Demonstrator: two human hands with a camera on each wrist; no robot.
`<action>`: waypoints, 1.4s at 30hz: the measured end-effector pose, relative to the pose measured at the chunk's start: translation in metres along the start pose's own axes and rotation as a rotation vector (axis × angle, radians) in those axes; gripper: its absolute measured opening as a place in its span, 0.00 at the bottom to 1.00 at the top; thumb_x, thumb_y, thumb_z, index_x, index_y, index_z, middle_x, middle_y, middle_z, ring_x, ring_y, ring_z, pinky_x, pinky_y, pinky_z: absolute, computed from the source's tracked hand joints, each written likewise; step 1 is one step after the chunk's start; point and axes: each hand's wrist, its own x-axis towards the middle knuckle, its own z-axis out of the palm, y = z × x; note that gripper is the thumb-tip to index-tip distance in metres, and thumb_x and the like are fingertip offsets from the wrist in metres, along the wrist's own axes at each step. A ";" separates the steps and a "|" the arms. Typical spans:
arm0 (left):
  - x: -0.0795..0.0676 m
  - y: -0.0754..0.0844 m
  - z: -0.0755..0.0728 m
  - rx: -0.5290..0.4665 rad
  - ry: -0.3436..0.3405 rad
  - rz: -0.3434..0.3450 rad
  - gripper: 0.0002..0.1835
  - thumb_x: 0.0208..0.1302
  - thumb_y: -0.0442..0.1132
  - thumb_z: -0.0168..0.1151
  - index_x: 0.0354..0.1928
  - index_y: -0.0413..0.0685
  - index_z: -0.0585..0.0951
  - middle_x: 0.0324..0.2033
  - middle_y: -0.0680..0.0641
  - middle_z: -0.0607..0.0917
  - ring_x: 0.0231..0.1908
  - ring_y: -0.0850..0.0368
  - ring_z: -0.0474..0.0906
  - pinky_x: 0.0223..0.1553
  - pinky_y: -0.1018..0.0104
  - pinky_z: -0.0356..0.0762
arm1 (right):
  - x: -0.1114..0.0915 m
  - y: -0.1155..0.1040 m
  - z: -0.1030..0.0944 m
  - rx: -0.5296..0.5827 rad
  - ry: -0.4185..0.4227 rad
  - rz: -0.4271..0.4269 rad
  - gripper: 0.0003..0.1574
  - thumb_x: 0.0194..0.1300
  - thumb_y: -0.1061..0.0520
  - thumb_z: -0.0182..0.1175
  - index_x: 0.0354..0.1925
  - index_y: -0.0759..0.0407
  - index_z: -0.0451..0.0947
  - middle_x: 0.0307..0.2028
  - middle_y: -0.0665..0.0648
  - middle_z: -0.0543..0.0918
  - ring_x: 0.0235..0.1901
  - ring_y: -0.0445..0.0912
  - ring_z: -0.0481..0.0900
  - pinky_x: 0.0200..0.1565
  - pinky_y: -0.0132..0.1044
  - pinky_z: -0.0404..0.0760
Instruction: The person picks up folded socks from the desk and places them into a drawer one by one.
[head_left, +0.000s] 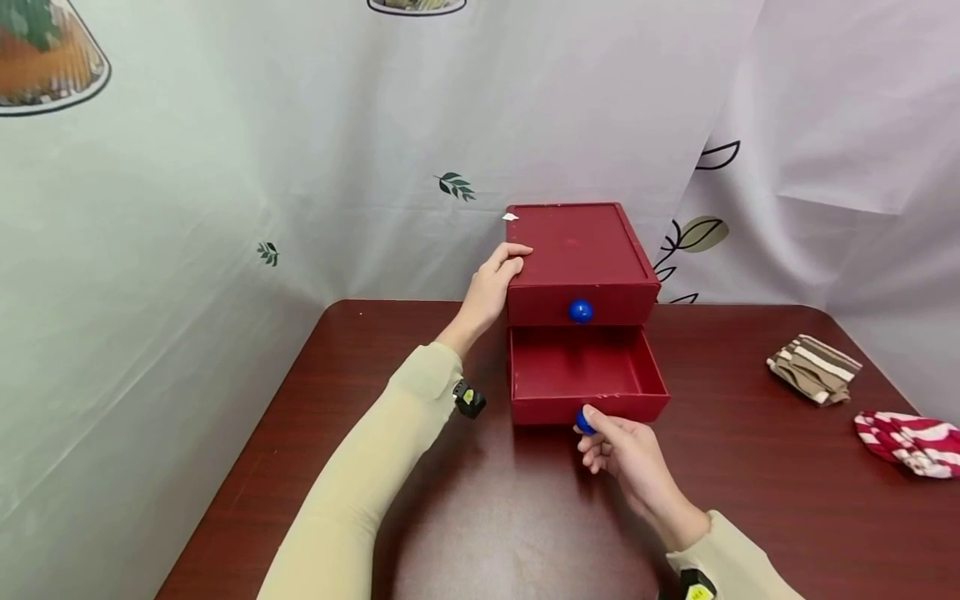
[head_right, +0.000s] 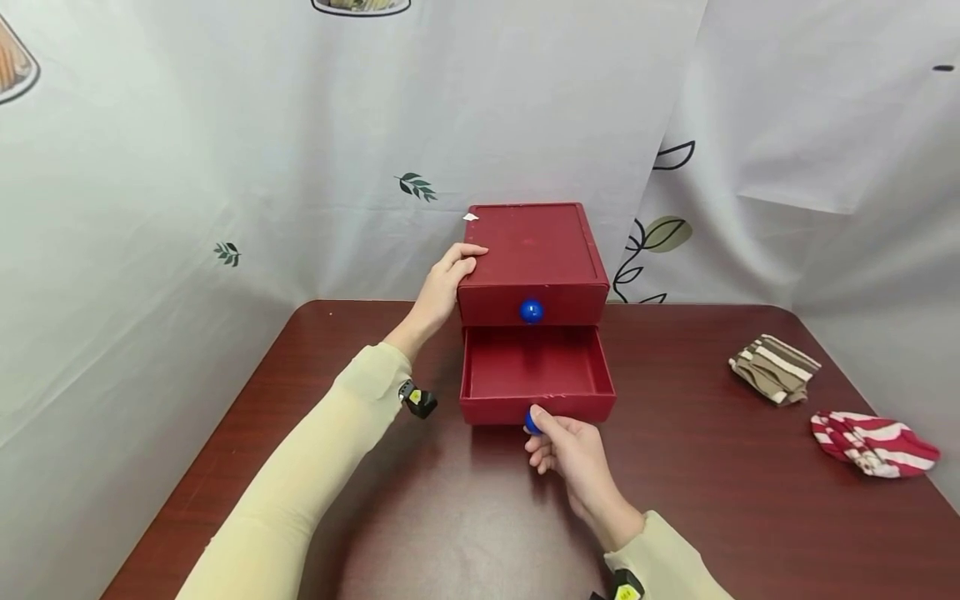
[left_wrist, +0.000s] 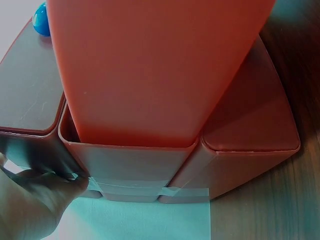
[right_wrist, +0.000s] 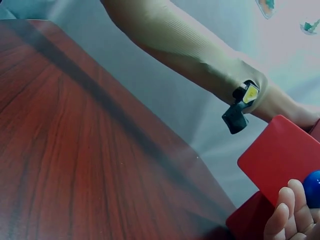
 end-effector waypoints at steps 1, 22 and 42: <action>0.000 0.000 0.000 0.001 0.001 0.000 0.14 0.66 0.50 0.45 0.50 0.69 0.77 0.51 0.57 0.76 0.49 0.62 0.70 0.50 0.59 0.65 | -0.001 0.000 0.000 -0.001 0.002 0.000 0.23 0.63 0.48 0.59 0.31 0.70 0.79 0.17 0.55 0.78 0.17 0.43 0.74 0.22 0.32 0.74; 0.002 0.001 -0.001 -0.005 -0.017 -0.003 0.15 0.66 0.52 0.44 0.50 0.71 0.76 0.52 0.57 0.75 0.49 0.61 0.69 0.50 0.58 0.65 | -0.005 0.001 -0.009 -0.037 -0.026 0.013 0.23 0.64 0.46 0.58 0.33 0.68 0.80 0.20 0.56 0.79 0.17 0.44 0.75 0.22 0.32 0.75; 0.001 0.001 0.000 -0.005 -0.013 -0.011 0.15 0.66 0.51 0.43 0.50 0.70 0.76 0.52 0.57 0.75 0.48 0.61 0.69 0.49 0.58 0.65 | -0.015 -0.004 -0.061 -0.098 -0.005 -0.001 0.22 0.67 0.47 0.53 0.31 0.63 0.82 0.21 0.55 0.79 0.19 0.44 0.76 0.24 0.33 0.77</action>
